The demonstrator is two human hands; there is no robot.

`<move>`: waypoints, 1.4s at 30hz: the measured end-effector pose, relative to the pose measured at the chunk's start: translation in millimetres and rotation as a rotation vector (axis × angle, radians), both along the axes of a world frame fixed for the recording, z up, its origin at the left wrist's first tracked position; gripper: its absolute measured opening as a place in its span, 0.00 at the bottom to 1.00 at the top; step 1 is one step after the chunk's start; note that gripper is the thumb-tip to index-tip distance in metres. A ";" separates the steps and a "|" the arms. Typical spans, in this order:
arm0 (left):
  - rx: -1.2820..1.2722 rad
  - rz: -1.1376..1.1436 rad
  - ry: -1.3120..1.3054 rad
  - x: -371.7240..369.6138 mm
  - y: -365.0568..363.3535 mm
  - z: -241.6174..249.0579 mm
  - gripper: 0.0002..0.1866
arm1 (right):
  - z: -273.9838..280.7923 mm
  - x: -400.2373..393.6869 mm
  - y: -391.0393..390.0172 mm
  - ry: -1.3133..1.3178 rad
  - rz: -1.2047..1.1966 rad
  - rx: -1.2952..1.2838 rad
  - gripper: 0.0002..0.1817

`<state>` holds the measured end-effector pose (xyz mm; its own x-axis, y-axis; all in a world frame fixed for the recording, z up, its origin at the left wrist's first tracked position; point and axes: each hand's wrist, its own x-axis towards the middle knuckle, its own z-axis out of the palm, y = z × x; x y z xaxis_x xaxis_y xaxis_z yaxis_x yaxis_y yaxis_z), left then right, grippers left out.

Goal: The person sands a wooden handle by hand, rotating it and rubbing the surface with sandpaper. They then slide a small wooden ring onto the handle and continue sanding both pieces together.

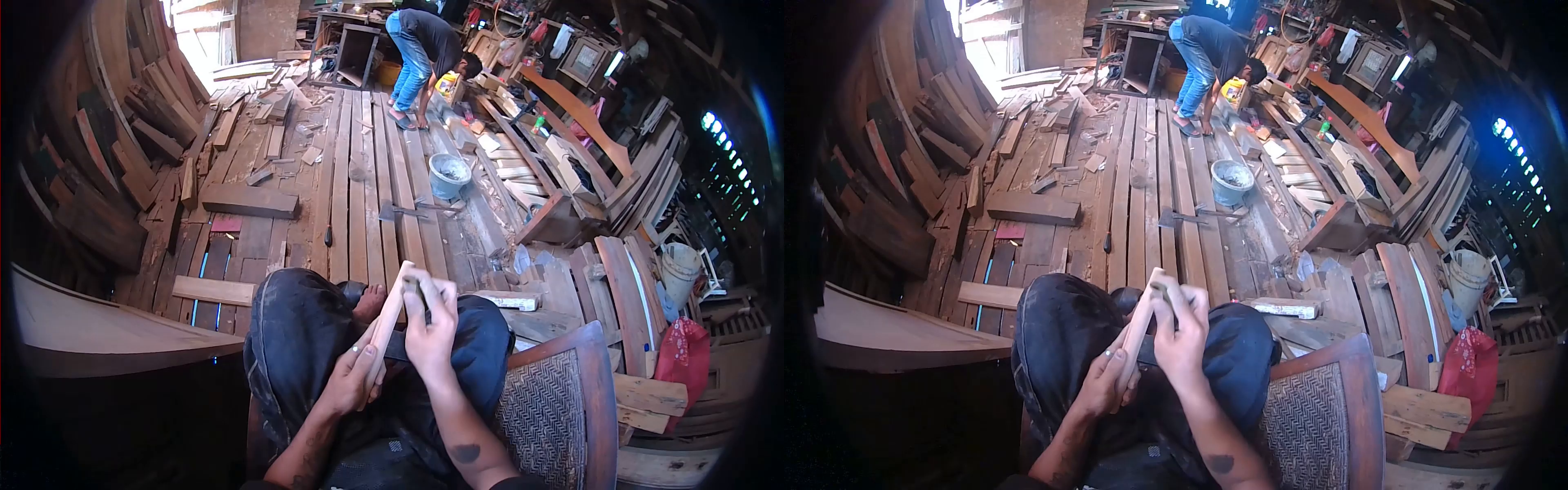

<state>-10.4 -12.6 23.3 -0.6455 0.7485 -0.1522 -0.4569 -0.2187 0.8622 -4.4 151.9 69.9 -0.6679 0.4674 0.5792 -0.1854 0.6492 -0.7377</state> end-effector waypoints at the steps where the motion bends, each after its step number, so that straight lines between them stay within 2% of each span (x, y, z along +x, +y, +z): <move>1: 0.003 0.006 -0.011 0.3 -0.6 -1.6 0.32 | 1.0 -4.2 3.5 0.013 -0.009 0.035 0.12; 7: 0.085 0.089 -0.085 2.9 -2.2 -7.4 0.31 | -20.6 23.6 -32.9 -0.041 0.162 0.004 0.14; 14: -0.022 -0.055 -0.023 1.9 -1.4 -6.2 0.32 | 3.1 -4.6 13.2 0.014 0.000 0.012 0.13; 17: -0.030 0.020 -0.010 3.4 -2.6 3.1 0.32 | -0.9 -4.3 9.0 -0.004 0.054 0.007 0.13; 21: 0.117 0.129 -0.079 1.4 2.8 -5.1 0.31 | -26.8 28.5 -33.7 -0.055 0.185 -0.080 0.12; 22: 0.105 0.113 -0.071 1.0 3.1 -3.7 0.31 | -27.4 32.9 -36.0 -0.035 0.167 -0.135 0.12; 25: 0.025 0.035 -0.050 1.7 1.9 -3.7 0.32 | -26.5 23.1 -14.0 -0.016 0.092 -0.042 0.12; 28: -0.030 -0.064 0.032 -1.3 0.1 0.4 0.31 | -10.5 2.1 12.0 0.032 -0.002 -0.068 0.12; 30: -0.029 -0.042 0.023 -1.6 0.3 1.9 0.31 | -10.5 -3.9 15.0 0.057 -0.007 -0.067 0.12; 33: 0.019 0.029 -0.063 1.1 0.0 -1.3 0.31 | -17.8 10.7 -8.0 -0.040 0.081 -0.030 0.13; 35: 0.053 0.069 -0.078 -0.8 1.6 -5.2 0.31 | -28.5 25.8 -29.9 -0.050 0.129 -0.100 0.12; 39: 0.008 0.008 -0.050 -1.3 0.4 -1.6 0.32 | -31.4 24.8 -22.3 -0.018 0.085 -0.082 0.11; 41: -0.049 -0.047 -0.028 -3.8 -0.1 5.1 0.32 | -17.2 12.5 -10.7 0.015 0.005 -0.158 0.11; 42: -0.052 -0.061 -0.006 -4.8 0.9 5.7 0.32 | -10.1 4.6 0.7 0.022 -0.039 -0.113 0.11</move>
